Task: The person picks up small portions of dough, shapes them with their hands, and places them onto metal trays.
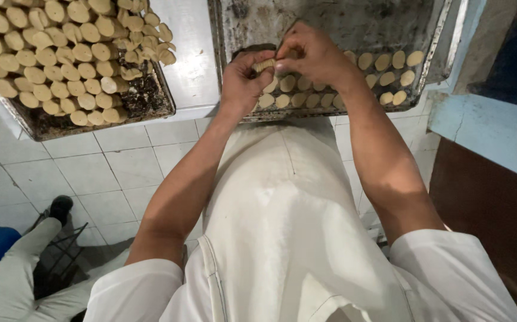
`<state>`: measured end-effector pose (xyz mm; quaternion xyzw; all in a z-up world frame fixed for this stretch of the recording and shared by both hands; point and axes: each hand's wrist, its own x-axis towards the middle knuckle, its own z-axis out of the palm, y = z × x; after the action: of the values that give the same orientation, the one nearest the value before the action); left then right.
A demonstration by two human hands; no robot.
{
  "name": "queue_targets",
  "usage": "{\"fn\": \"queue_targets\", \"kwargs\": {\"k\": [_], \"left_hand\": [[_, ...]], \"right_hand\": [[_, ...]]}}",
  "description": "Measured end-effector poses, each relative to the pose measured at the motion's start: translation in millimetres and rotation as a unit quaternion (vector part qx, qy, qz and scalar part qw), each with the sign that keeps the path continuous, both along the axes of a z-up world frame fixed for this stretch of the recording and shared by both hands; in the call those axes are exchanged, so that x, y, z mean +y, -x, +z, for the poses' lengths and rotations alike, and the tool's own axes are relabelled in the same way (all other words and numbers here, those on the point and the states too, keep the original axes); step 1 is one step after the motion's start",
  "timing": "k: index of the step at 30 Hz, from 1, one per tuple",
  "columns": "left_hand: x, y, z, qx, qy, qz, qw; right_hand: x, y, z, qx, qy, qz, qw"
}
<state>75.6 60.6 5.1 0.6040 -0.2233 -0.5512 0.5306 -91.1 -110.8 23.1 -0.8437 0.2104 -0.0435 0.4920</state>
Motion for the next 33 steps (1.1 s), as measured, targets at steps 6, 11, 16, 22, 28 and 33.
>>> {"fn": "queue_targets", "kwargs": {"k": [6, 11, 16, 22, 28, 33], "left_hand": [[9.2, -15.9, 12.9, -0.023, 0.002, -0.007, 1.0], [18.3, -33.0, 23.0, -0.02, -0.034, 0.031, 0.999], [25.0, -40.0, 22.8, 0.0, 0.016, 0.055, 0.998], [36.0, -50.4, 18.1, -0.008, -0.026, 0.062, 0.998], [47.9, -62.7, 17.4, -0.027, 0.029, 0.08, 0.996], [51.8, -72.2, 13.2, 0.0, -0.011, 0.09, 0.996]], "right_hand": [[8.2, -22.1, 2.7, 0.014, -0.089, 0.011, 0.996], [13.8, -42.7, 8.1, 0.129, 0.014, -0.035, 0.991], [23.7, -58.1, 15.2, 0.075, -0.022, -0.009, 0.997], [31.5, -68.8, 13.1, 0.044, -0.095, 0.018, 0.994], [35.2, -85.6, 1.2, 0.048, -0.058, 0.033, 0.997], [43.9, -99.9, 4.2, 0.035, -0.117, 0.02, 0.992]]}}
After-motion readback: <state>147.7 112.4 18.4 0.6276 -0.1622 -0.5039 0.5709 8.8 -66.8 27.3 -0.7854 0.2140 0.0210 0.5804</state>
